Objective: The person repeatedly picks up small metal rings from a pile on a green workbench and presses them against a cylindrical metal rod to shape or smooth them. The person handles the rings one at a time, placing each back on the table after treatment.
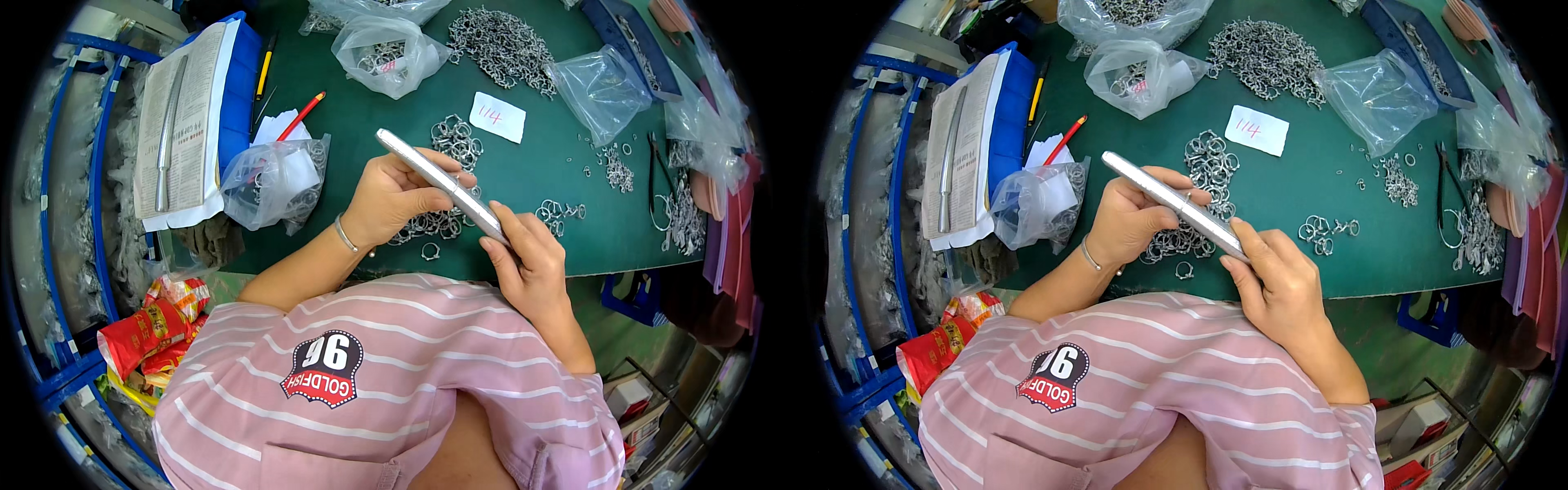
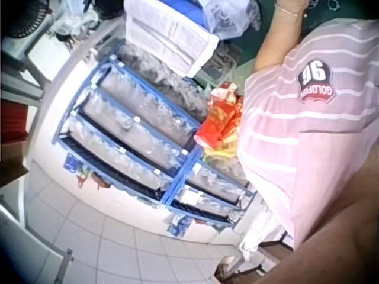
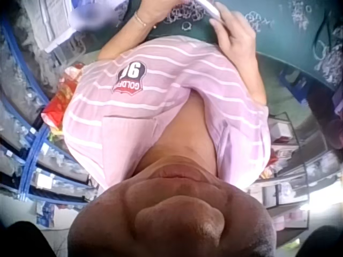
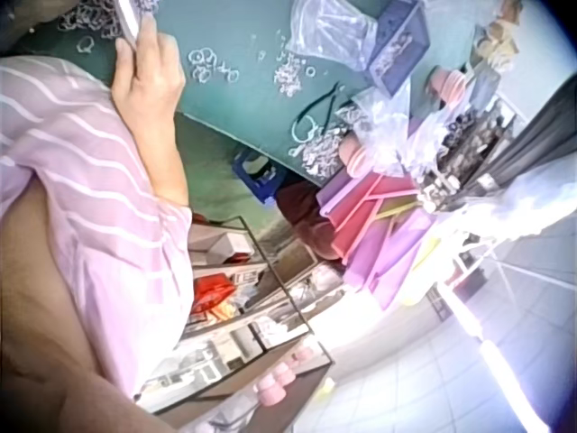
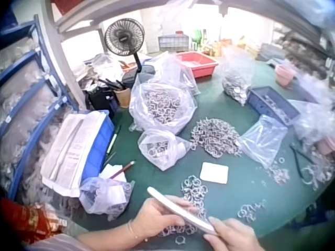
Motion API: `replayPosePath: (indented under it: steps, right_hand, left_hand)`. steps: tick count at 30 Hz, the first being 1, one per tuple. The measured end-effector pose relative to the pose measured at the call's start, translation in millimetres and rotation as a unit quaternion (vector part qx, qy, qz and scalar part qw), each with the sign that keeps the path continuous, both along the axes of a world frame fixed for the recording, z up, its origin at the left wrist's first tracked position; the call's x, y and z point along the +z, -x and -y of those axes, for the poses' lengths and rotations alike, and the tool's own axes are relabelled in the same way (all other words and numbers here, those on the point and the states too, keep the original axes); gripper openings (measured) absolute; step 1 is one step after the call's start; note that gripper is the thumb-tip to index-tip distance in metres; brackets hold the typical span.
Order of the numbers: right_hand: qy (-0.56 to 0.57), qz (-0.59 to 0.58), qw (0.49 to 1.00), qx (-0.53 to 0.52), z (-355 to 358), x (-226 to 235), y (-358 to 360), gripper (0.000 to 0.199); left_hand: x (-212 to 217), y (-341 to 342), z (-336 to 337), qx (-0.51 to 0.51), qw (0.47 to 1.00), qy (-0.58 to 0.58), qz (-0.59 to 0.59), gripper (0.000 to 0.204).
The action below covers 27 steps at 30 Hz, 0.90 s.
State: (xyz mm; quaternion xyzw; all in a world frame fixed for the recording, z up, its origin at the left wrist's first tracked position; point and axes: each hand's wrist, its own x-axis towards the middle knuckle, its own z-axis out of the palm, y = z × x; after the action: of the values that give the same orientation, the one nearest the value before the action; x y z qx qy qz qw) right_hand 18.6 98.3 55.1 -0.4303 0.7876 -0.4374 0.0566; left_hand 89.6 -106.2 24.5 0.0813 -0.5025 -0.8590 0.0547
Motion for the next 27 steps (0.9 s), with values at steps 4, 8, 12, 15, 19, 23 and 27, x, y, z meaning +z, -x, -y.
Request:
replayPosePath:
  steps: [4,8,12,15,19,23,27]
  right_hand:
    - [-0.003,-0.023,1.0,0.008,-2,0,1,0.037]
    - [-0.012,-0.034,0.999,0.003,-4,-1,-1,0.038]
    - [-0.003,0.0,1.0,0.001,-5,3,-5,0.036]
    - [0.001,0.053,0.998,0.022,-11,6,-4,0.034]
    - [-0.011,0.066,0.998,-0.015,-28,-4,-5,0.032]
    - [-0.005,0.12,0.992,-0.045,-40,-14,-7,0.031]
    - [-0.005,0.14,0.988,-0.063,-41,-11,-9,0.031]
  left_hand:
    - [-4,-2,2,-0.035,0.999,0.003,-0.036,0.032]
    - [-5,-1,3,-0.017,0.993,0.084,-0.075,0.033]
    - [2,-7,-2,0.018,0.994,0.086,-0.066,0.034]
    - [21,-18,14,0.166,0.986,-0.017,-0.021,0.029]
    - [69,-66,62,0.303,0.864,0.383,-0.122,0.028]
    - [95,-109,87,0.159,0.731,0.638,0.182,0.026]
    - [84,-98,68,0.302,0.742,0.587,0.117,0.011]
